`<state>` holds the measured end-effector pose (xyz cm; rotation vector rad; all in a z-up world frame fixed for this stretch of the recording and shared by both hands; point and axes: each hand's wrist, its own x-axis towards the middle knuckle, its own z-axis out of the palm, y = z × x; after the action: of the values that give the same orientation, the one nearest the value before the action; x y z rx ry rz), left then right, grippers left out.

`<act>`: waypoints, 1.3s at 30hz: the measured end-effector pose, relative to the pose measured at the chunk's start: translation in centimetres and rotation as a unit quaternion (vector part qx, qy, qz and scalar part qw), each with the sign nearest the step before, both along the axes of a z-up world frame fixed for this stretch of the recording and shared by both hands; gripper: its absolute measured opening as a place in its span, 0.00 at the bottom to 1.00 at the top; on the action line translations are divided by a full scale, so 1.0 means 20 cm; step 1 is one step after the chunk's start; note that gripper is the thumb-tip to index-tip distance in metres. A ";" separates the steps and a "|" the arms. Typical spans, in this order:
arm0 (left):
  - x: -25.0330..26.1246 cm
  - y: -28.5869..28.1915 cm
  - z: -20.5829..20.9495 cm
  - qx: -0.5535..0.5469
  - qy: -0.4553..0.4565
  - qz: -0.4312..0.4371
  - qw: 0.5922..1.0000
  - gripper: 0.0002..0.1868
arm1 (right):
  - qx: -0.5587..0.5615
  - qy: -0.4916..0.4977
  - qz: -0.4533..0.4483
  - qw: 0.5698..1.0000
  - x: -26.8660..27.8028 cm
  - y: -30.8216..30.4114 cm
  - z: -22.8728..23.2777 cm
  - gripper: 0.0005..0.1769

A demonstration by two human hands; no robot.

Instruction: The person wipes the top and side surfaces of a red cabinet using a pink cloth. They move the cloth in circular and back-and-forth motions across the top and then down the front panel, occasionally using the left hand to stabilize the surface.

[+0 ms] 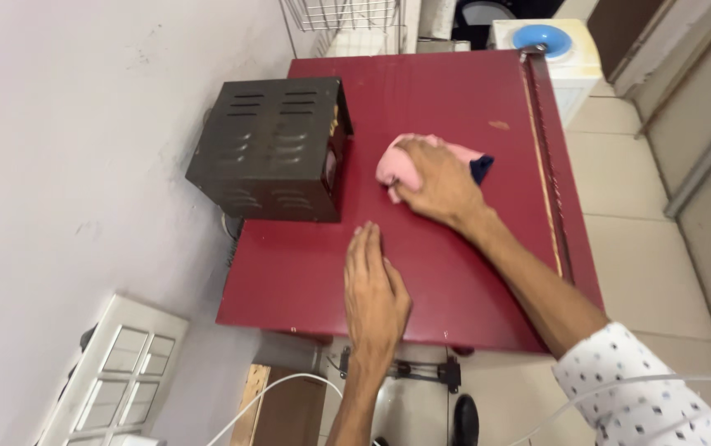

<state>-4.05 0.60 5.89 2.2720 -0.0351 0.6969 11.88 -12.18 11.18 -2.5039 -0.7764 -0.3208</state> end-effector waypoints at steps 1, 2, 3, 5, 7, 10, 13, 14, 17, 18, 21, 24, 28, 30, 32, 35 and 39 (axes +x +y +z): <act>-0.02 0.00 0.01 -0.001 -0.015 -0.002 1.000 0.29 | 0.005 -0.008 -0.001 1.000 -0.12 0.01 0.00 0.30; -0.04 0.01 0.01 -0.003 -0.029 -0.004 1.000 0.31 | 0.010 -0.016 -0.001 1.000 -0.23 0.01 0.00 0.32; -0.05 0.01 0.02 -0.007 -0.047 -0.005 0.999 0.33 | 0.012 -0.027 -0.001 1.000 -0.33 0.01 0.00 0.34; -0.07 0.01 0.04 -0.009 -0.095 -0.001 0.995 0.35 | 0.029 -0.033 -0.009 0.999 -0.53 -0.01 -0.02 0.36; -0.11 0.01 0.05 0.009 -0.107 -0.006 0.994 0.36 | 0.036 -0.042 -0.024 0.998 -0.69 -0.05 -0.05 0.38; -0.14 0.01 0.03 0.082 -0.080 -0.025 0.993 0.37 | 0.037 -0.047 -0.063 0.996 -0.86 -0.14 -0.07 0.40; -0.19 0.02 -0.03 0.164 -0.054 -0.030 0.985 0.33 | 0.040 -0.050 -0.103 0.993 -0.97 -0.20 -0.07 0.40; -0.21 0.03 -0.05 0.181 -0.037 -0.033 0.982 0.31 | 0.033 -0.065 -0.115 0.991 -1.00 -0.23 -0.06 0.40; -0.25 0.03 -0.11 0.228 0.006 -0.028 0.973 0.31 | 0.031 -0.036 -0.176 0.983 -1.02 -0.31 -0.03 0.38; -0.27 0.03 -0.12 0.243 0.020 -0.024 0.970 0.32 | 0.032 -0.014 -0.200 0.979 -1.01 -0.34 -0.02 0.38; -0.36 0.05 -0.17 0.199 0.039 -0.036 0.979 0.32 | 0.063 0.032 -0.267 0.961 -0.90 -0.43 -0.01 0.36; -0.41 0.05 -0.19 0.199 0.044 -0.028 0.979 0.32 | 0.037 -0.054 -0.237 0.969 -0.73 -0.50 -0.07 0.34; -0.47 0.01 -0.17 0.195 0.054 -0.023 0.979 0.34 | -0.004 -0.090 -0.233 0.968 -0.42 -0.53 -0.17 0.35; -0.47 0.02 -0.16 0.195 0.061 -0.027 0.979 0.34 | -0.015 -0.086 -0.245 0.966 -0.25 -0.50 -0.20 0.36; -0.46 0.02 -0.15 0.169 0.072 -0.039 0.982 0.33 | -0.030 -0.144 -0.228 0.962 -0.13 -0.40 -0.20 0.36; -0.47 0.02 -0.16 0.145 0.083 -0.046 0.985 0.33 | -0.048 -0.143 -0.190 0.970 -0.10 -0.23 -0.19 0.38; -0.49 0.02 -0.15 0.109 0.080 -0.047 0.990 0.32 | -0.030 -0.086 -0.086 0.992 -0.30 0.13 -0.14 0.40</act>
<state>-13.78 0.96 2.84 2.5104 -0.1476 0.4791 5.85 -9.65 8.31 -2.6325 -0.6437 -0.5880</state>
